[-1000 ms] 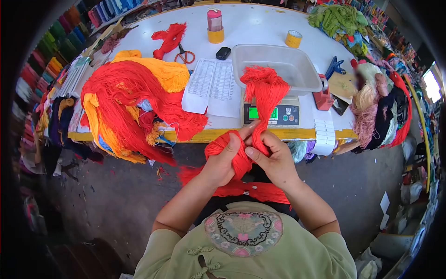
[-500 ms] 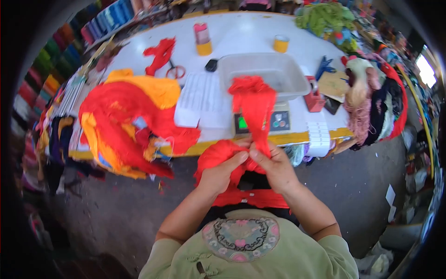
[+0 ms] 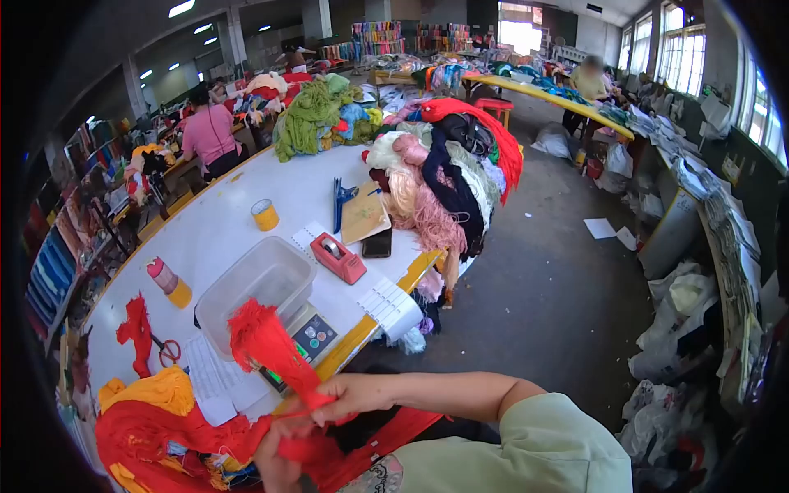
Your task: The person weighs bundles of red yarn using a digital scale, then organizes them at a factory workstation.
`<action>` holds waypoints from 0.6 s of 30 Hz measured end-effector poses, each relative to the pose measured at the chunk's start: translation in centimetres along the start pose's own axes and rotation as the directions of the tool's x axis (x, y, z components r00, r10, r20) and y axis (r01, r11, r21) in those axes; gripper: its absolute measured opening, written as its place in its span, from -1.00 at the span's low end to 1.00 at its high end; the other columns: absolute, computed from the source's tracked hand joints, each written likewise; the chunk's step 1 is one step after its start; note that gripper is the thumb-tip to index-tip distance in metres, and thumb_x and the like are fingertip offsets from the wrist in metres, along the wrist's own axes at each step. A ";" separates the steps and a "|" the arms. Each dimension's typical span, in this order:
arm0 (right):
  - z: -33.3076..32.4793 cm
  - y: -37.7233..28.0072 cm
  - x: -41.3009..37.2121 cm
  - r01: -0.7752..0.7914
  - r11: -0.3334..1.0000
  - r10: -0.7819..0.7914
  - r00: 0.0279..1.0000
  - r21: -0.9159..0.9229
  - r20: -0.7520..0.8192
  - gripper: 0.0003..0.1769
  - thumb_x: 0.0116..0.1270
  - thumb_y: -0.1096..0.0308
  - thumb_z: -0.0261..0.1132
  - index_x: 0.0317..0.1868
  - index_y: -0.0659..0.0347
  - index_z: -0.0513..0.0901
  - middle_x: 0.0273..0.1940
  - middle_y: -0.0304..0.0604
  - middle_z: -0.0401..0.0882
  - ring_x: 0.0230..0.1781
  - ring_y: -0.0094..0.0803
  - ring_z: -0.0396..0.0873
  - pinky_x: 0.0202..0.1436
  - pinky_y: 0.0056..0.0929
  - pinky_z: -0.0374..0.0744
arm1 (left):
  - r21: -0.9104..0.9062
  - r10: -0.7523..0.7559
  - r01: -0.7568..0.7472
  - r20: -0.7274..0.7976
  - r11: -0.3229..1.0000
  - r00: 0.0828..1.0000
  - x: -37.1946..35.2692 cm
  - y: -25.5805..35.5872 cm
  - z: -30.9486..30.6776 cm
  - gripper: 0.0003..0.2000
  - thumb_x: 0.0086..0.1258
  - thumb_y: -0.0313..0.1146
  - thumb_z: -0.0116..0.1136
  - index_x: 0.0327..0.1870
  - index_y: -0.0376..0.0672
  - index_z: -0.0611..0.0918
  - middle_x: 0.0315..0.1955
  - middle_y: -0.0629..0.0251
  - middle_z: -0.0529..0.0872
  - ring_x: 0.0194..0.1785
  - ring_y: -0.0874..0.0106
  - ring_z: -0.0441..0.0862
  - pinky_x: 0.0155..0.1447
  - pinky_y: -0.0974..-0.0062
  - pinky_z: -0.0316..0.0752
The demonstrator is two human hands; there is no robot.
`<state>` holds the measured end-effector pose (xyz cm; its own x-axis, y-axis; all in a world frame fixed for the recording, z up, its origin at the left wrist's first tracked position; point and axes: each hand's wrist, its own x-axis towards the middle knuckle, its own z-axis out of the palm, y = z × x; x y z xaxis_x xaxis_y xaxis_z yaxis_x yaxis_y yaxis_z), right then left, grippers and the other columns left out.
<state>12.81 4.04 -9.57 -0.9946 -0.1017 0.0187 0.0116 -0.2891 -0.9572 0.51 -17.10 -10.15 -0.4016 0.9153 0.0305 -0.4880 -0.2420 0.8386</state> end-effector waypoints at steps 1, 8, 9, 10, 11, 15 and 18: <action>-0.7 -0.5 -0.5 0.097 0.995 -0.096 0.995 0.028 -0.039 -0.76 0.47 0.15 0.28 -0.22 0.14 0.66 -0.45 -0.46 0.48 -0.45 -0.72 0.38 -0.37 -0.70 0.35 | -0.274 -0.096 0.135 0.150 0.952 0.984 -0.8 0.7 -1.8 -0.70 0.51 -0.19 -0.12 -0.36 -0.21 0.52 0.24 -0.07 0.52 0.27 0.14 0.51 0.32 0.24 0.44; -8.0 -12.8 -15.2 0.785 0.569 -0.605 0.196 -0.247 -0.772 -0.86 0.31 0.29 0.26 -0.21 0.13 0.56 -0.37 -0.33 0.51 -0.30 -0.47 0.52 -0.16 -0.36 0.56 | -0.407 0.312 -0.576 -0.551 0.709 0.774 -9.7 12.5 -14.7 -0.56 0.56 -0.08 -0.03 0.15 -0.35 0.45 0.14 0.05 0.64 -0.45 0.51 0.51 -0.50 0.66 0.38; -8.5 -14.9 -17.9 0.763 0.442 -0.667 -0.073 -0.472 -0.742 -0.83 0.44 0.23 0.23 -0.28 0.12 0.55 -0.46 -0.38 0.41 -0.37 -0.54 0.44 -0.23 -0.45 0.50 | -0.303 0.342 -0.596 -0.593 0.744 0.729 -9.7 13.4 -14.8 -0.55 0.57 -0.08 -0.03 0.16 -0.35 0.45 0.15 0.04 0.63 -0.44 0.50 0.52 -0.50 0.66 0.39; -8.8 -16.4 -20.6 0.661 0.328 -0.671 -0.340 -0.675 -0.659 -0.81 0.44 0.27 0.27 -0.33 0.15 0.56 -0.46 -0.39 0.42 -0.48 -0.64 0.37 -0.34 -0.57 0.44 | -0.230 0.369 -0.606 -0.615 0.762 0.697 -9.5 13.8 -14.3 -0.54 0.57 -0.07 -0.04 0.18 -0.35 0.44 0.16 0.04 0.62 -0.43 0.49 0.52 -0.50 0.66 0.39; -9.3 -16.6 -24.0 0.526 0.258 -0.747 -0.422 -0.810 -0.513 -0.81 0.47 0.28 0.24 -0.32 0.15 0.56 -0.51 -0.45 0.35 -0.52 -0.70 0.28 -0.45 -0.63 0.32 | -0.175 0.388 -0.607 -0.626 0.775 0.676 -9.2 13.8 -13.7 -0.53 0.57 -0.07 -0.04 0.19 -0.36 0.43 0.17 0.03 0.62 -0.42 0.49 0.53 -0.49 0.66 0.39; -5.7 -16.1 -23.6 -0.047 0.527 -0.792 -0.390 -0.849 -0.470 -0.79 0.52 0.28 0.20 -0.32 0.11 0.61 -0.54 -0.50 0.33 -0.60 -0.71 0.20 -0.56 -0.61 0.19 | -0.087 0.444 -0.613 -0.611 0.785 0.655 -8.0 11.4 -9.3 -0.50 0.58 -0.05 -0.06 0.25 -0.36 0.40 0.21 0.01 0.58 -0.39 0.45 0.55 -0.49 0.65 0.41; -7.9 -11.5 -22.0 -0.645 0.645 -0.441 0.124 -0.410 -0.889 -0.82 0.37 0.26 0.32 -0.31 0.20 0.66 -0.49 -0.18 0.62 -0.49 -0.38 0.61 -0.40 -0.30 0.55 | -0.099 0.461 -0.602 -0.549 0.792 0.697 -7.1 8.3 -4.7 -0.47 0.58 -0.04 -0.08 0.29 -0.37 0.37 0.23 0.00 0.56 -0.37 0.43 0.56 -0.48 0.65 0.41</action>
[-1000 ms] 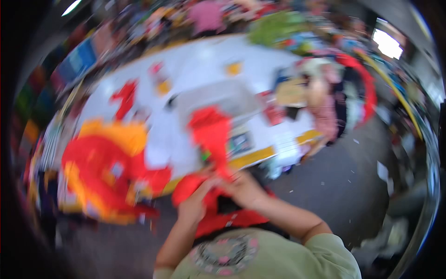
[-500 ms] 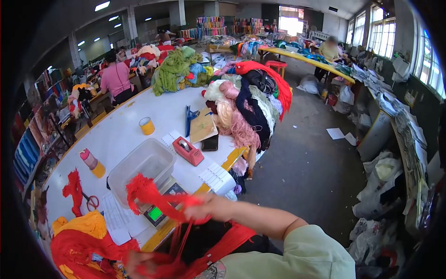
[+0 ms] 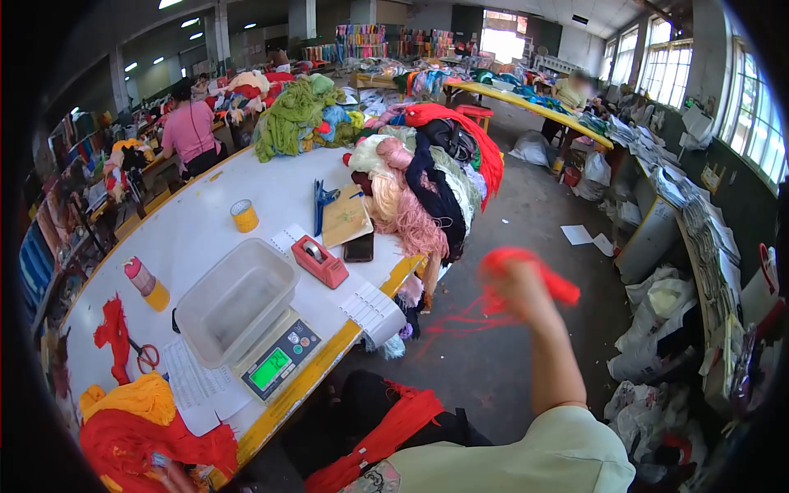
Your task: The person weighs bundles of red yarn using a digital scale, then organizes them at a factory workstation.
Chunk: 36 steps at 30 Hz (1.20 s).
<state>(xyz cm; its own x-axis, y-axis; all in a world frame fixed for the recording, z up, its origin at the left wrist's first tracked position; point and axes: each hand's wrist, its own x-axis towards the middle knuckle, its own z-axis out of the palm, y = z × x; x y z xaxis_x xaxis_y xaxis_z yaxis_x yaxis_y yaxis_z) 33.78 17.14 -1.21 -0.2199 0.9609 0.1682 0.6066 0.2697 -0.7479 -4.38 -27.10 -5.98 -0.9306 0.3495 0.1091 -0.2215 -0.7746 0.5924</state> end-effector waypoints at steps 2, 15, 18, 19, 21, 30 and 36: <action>4.8 -1.8 -1.2 0.407 0.724 -0.121 0.870 -0.557 0.478 -0.77 0.32 0.21 0.24 -0.27 0.18 0.72 -0.30 -0.03 0.73 -0.26 -0.02 0.71 -0.25 -0.06 0.64 | -0.042 -0.059 0.063 0.088 0.997 0.994 -2.7 -2.8 1.4 -0.45 0.58 -0.03 -0.09 0.31 -0.37 0.36 0.25 -0.01 0.54 -0.36 0.41 0.57 -0.47 0.65 0.42; 16.0 -8.3 -10.0 0.661 0.723 -0.432 0.203 0.203 0.879 -0.73 0.23 0.15 0.32 -0.37 0.20 0.74 -0.28 0.03 0.74 -0.29 -0.07 0.72 -0.25 -0.14 0.63 | 0.801 -0.731 -0.018 0.555 0.598 0.397 -4.3 -19.5 4.4 -0.47 0.47 -0.22 0.17 0.40 -0.20 0.38 0.08 0.00 0.63 0.17 0.32 0.56 0.25 0.35 0.43; 15.3 -7.6 -8.1 0.407 0.871 -0.359 0.149 0.273 0.921 -0.68 0.30 0.09 0.33 -0.36 0.21 0.71 -0.35 -0.08 0.72 -0.40 -0.31 0.69 -0.32 -0.31 0.58 | 0.802 -0.816 0.232 0.460 0.551 0.349 -4.4 -19.3 4.1 -0.37 0.45 -0.20 0.20 0.48 -0.15 0.28 -0.15 0.19 0.68 -0.10 0.50 0.60 0.00 0.51 0.48; 15.5 -6.7 -7.5 0.297 0.891 -0.394 0.130 0.344 0.910 -0.68 0.34 0.10 0.32 -0.34 0.21 0.70 -0.37 -0.12 0.70 -0.40 -0.36 0.67 -0.29 -0.34 0.58 | 0.800 -0.835 0.307 0.388 0.515 0.390 -4.6 -18.6 4.9 -0.38 0.45 -0.20 0.19 0.48 -0.14 0.28 -0.22 0.26 0.67 -0.19 0.55 0.58 -0.09 0.56 0.46; 17.3 -3.6 -6.6 0.035 0.884 -0.468 0.068 0.467 0.881 -0.68 0.41 0.11 0.29 -0.29 0.22 0.69 -0.39 -0.20 0.68 -0.39 -0.45 0.62 -0.25 -0.41 0.56 | 0.722 -0.758 0.363 0.337 0.588 0.558 -5.1 -18.0 5.7 -0.42 0.48 -0.24 0.14 0.47 -0.14 0.27 -0.46 0.47 0.56 -0.47 0.69 0.41 -0.32 0.71 0.33; 20.0 2.5 2.4 0.617 0.778 -0.599 0.668 0.122 0.441 -0.76 0.16 0.37 0.42 -0.14 0.15 0.68 -0.16 -0.11 0.67 -0.04 -0.11 0.61 0.05 -0.21 0.52 | 0.762 -0.640 0.253 0.261 0.596 0.723 -5.8 -13.2 5.3 -0.46 0.47 -0.46 0.06 0.45 -0.24 0.25 -0.48 0.37 0.60 -0.37 0.65 0.51 -0.09 0.62 0.42; 22.6 2.2 6.2 0.904 0.417 -0.743 0.400 -0.096 0.536 -0.60 0.08 0.29 0.47 -0.02 -0.01 0.62 -0.06 -0.28 0.63 0.08 -0.31 0.58 0.27 -0.11 0.34 | 0.794 -0.643 0.222 0.257 0.566 0.721 -6.8 -13.7 5.5 -0.44 0.45 -0.31 0.13 0.44 -0.17 0.29 -0.53 0.39 0.60 -0.51 0.71 0.39 -0.41 0.73 0.22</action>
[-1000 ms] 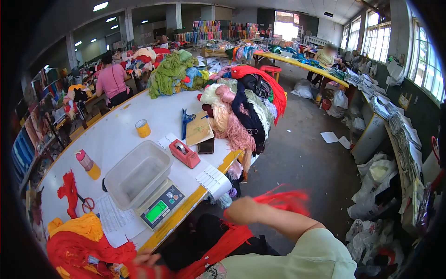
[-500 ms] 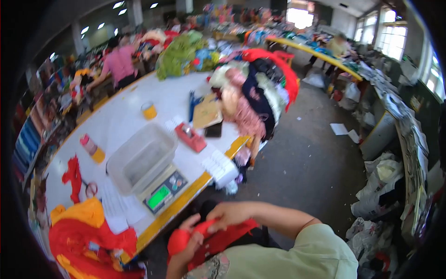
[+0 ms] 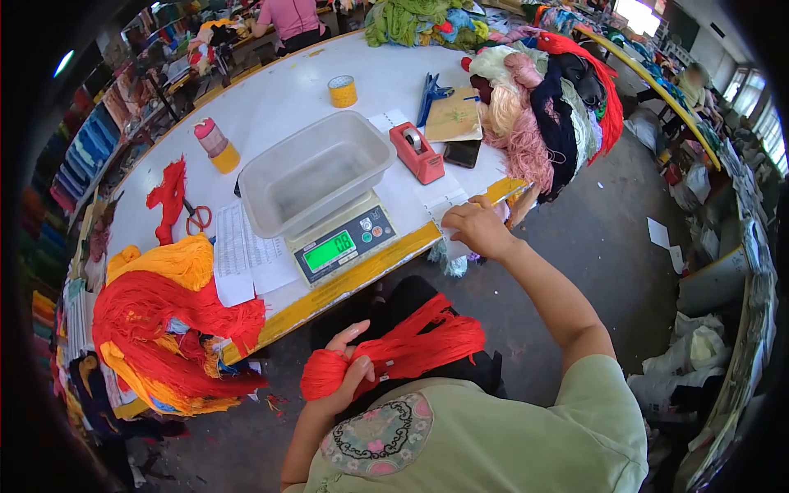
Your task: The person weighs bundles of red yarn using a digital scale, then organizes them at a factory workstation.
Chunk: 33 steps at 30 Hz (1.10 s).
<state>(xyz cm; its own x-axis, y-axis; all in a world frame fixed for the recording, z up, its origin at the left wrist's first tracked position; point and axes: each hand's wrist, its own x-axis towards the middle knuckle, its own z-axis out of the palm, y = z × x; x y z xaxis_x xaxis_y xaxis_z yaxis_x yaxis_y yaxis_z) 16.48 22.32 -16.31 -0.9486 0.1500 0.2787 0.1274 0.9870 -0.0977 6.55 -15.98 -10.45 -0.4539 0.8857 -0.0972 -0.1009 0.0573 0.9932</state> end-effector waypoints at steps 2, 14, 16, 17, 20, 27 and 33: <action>-0.1 0.0 0.3 0.026 0.999 -0.024 0.999 -0.025 0.045 -0.59 0.07 0.27 0.48 -0.03 -0.02 0.62 -0.06 -0.30 0.62 0.09 -0.33 0.58 0.29 -0.09 0.32 | -0.005 -0.010 0.010 -0.013 1.000 1.000 -0.1 -0.5 -0.3 -0.46 0.46 -0.30 0.13 0.43 -0.18 0.31 -0.53 0.40 0.60 -0.51 0.71 0.39 -0.41 0.73 0.23; 1.3 -1.3 -1.3 -0.034 0.999 0.031 0.976 -0.014 -0.214 -0.73 0.07 0.26 0.45 -0.29 0.05 0.53 -0.27 -0.30 0.55 -0.09 -0.33 0.58 0.17 -0.12 0.34 | -0.025 -0.012 0.013 0.013 1.000 1.000 0.4 -1.5 -0.5 -0.50 0.47 -0.34 0.09 0.38 -0.22 0.31 -0.53 0.38 0.61 -0.57 0.72 0.35 -0.47 0.74 0.19; -0.5 -4.5 -1.5 -0.179 0.970 0.223 0.924 0.165 -0.310 -0.80 0.11 0.30 0.46 -0.32 0.05 0.58 -0.23 -0.29 0.57 -0.07 -0.28 0.57 0.20 -0.16 0.34 | -0.051 -0.036 0.035 -0.008 0.998 0.999 0.1 -1.8 -1.1 -0.46 0.46 -0.38 0.11 0.42 -0.25 0.26 -0.44 0.32 0.66 -0.46 0.67 0.47 -0.33 0.71 0.33; -1.7 -6.8 -1.4 -0.312 0.902 0.388 0.890 0.300 -0.240 -0.81 0.14 0.31 0.47 -0.33 0.06 0.60 -0.22 -0.29 0.58 -0.06 -0.30 0.57 0.21 -0.20 0.35 | -0.050 -0.002 0.001 -0.006 0.999 1.000 0.4 -2.0 -1.0 -0.42 0.45 -0.36 0.13 0.44 -0.24 0.22 -0.42 0.30 0.67 -0.43 0.66 0.50 -0.31 0.70 0.35; -0.9 -13.0 -1.6 -0.192 0.216 0.205 0.968 0.957 0.148 -0.79 0.27 0.30 0.46 -0.34 0.16 0.58 -0.15 -0.25 0.53 -0.02 -0.40 0.53 0.09 -0.37 0.45 | -0.050 0.087 -0.085 0.040 0.995 0.995 0.9 -1.8 -0.6 -0.30 0.44 -0.31 0.18 0.50 -0.23 0.10 -0.37 0.26 0.68 -0.34 0.60 0.57 -0.25 0.67 0.40; -3.2 -21.4 -0.4 -0.386 -0.208 -0.034 0.921 0.899 0.387 -0.78 0.43 0.31 0.33 -0.21 0.24 0.47 -0.15 -0.22 0.50 -0.44 -0.55 0.57 -0.33 -0.54 0.53 | -0.101 0.047 -0.046 0.010 0.994 0.999 1.5 -1.7 0.1 -0.24 0.45 -0.35 0.15 0.56 -0.17 -0.01 -0.25 0.25 0.66 -0.32 0.56 0.59 -0.23 0.65 0.43; -1.8 -20.9 0.4 -0.016 0.172 -0.261 0.963 0.985 0.061 -0.75 0.53 0.21 0.18 -0.04 0.22 0.42 -0.36 -0.25 0.61 -0.41 -0.50 0.61 -0.27 -0.44 0.54 | -0.006 0.049 -0.049 -0.053 0.999 0.997 0.4 -1.8 -1.5 -0.27 0.43 -0.48 0.11 0.54 -0.18 0.01 -0.30 0.22 0.65 -0.37 0.56 0.59 -0.28 0.64 0.46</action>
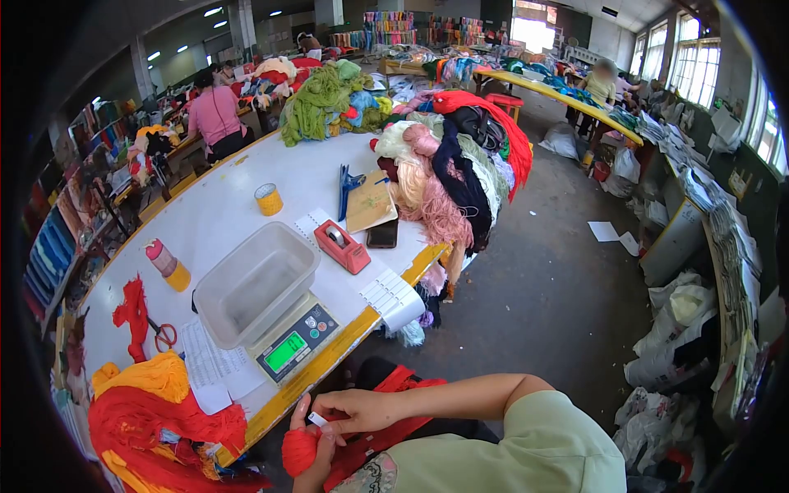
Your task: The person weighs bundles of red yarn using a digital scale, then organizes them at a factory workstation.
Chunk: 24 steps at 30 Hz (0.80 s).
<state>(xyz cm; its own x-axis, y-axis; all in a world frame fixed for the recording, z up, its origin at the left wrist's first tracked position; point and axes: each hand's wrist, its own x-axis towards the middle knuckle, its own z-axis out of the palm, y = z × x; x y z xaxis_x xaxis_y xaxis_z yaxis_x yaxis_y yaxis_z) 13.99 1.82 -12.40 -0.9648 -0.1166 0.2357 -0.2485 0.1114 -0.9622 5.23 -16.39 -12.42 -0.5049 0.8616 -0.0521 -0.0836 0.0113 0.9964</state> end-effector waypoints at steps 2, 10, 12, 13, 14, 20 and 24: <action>-0.5 -0.5 -0.1 -0.066 0.997 0.067 0.997 -0.026 0.040 -0.75 0.54 0.22 0.15 0.01 0.21 0.43 -0.46 -0.26 0.59 -0.45 -0.44 0.60 -0.27 -0.42 0.53 | 0.001 0.041 -0.041 -0.035 0.999 0.999 0.0 0.0 0.4 -0.27 0.40 -0.46 0.16 0.53 -0.18 0.05 -0.42 0.27 0.64 -0.42 0.58 0.57 -0.36 0.64 0.46; -0.7 -3.0 -0.9 -0.164 0.935 0.121 0.981 -0.314 -0.153 -0.72 0.43 0.28 0.27 0.04 0.16 0.44 -0.53 -0.17 0.54 -0.57 -0.25 0.53 -0.49 -0.24 0.37 | 0.670 0.474 -0.412 0.101 0.617 0.874 0.2 -3.0 -1.1 -0.70 0.36 -0.55 0.17 0.09 -0.30 0.49 -0.40 0.18 0.65 -0.31 0.45 0.67 -0.18 0.50 0.55; -0.9 -3.1 -0.7 -0.114 0.933 0.086 0.992 -0.342 -0.097 -0.73 0.38 0.32 0.30 0.01 0.15 0.45 -0.52 -0.16 0.55 -0.54 -0.20 0.55 -0.46 -0.25 0.41 | 0.728 0.394 -0.328 0.086 0.602 0.915 0.2 -1.3 -0.8 -0.84 0.35 -0.49 0.18 -0.10 -0.27 0.59 -0.41 0.14 0.66 -0.33 0.35 0.67 -0.22 0.44 0.55; -1.1 -3.2 -0.7 -0.088 0.931 0.068 0.995 -0.354 -0.068 -0.73 0.36 0.34 0.32 -0.01 0.14 0.46 -0.51 -0.16 0.55 -0.53 -0.18 0.56 -0.45 -0.26 0.43 | 0.697 0.324 -0.254 0.032 0.670 0.946 0.0 -1.1 -0.7 -0.88 0.34 -0.42 0.20 -0.18 -0.24 0.63 -0.41 0.11 0.68 -0.33 0.25 0.68 -0.24 0.37 0.54; -1.3 -3.3 -0.6 -0.028 0.931 0.008 0.998 -0.363 -0.057 -0.74 0.33 0.36 0.32 -0.03 0.13 0.47 -0.48 -0.16 0.57 -0.49 -0.18 0.58 -0.43 -0.26 0.45 | 0.660 0.247 -0.173 -0.021 0.731 0.969 0.0 -0.8 -0.6 -0.88 0.33 -0.36 0.22 -0.26 -0.21 0.67 -0.41 0.07 0.69 -0.32 0.15 0.69 -0.25 0.31 0.54; -3.7 -4.0 1.1 0.143 0.977 -0.119 0.982 -0.161 0.149 -0.69 0.12 0.55 0.25 -0.08 0.17 0.58 -0.17 -0.12 0.68 -0.12 -0.18 0.67 -0.10 -0.30 0.59 | -0.222 -0.464 0.508 0.222 0.832 0.857 0.7 1.9 -1.2 -0.73 0.50 0.02 0.09 -0.25 0.04 0.52 -0.63 0.69 0.27 -0.60 0.76 0.15 -0.54 0.69 0.06; -2.9 -4.1 1.7 0.084 0.965 -0.083 0.996 -0.247 0.013 -0.86 0.28 0.49 0.38 -0.18 0.19 0.59 -0.31 -0.22 0.64 -0.36 -0.52 0.63 -0.27 -0.55 0.54 | -0.376 -0.294 0.382 0.271 0.844 0.916 1.1 4.4 -0.6 -0.76 0.58 -0.15 0.00 -0.28 -0.09 0.49 -0.64 0.55 0.34 -0.66 0.73 0.13 -0.61 0.69 0.02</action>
<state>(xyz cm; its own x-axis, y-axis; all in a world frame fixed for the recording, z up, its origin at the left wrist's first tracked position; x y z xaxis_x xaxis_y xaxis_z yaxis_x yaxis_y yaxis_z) 13.15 4.07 -7.68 -0.9396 -0.1382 0.3132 -0.3421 0.3418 -0.8753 3.75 -15.69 -8.13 -0.2052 0.9239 -0.3231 -0.5867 0.1481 0.7962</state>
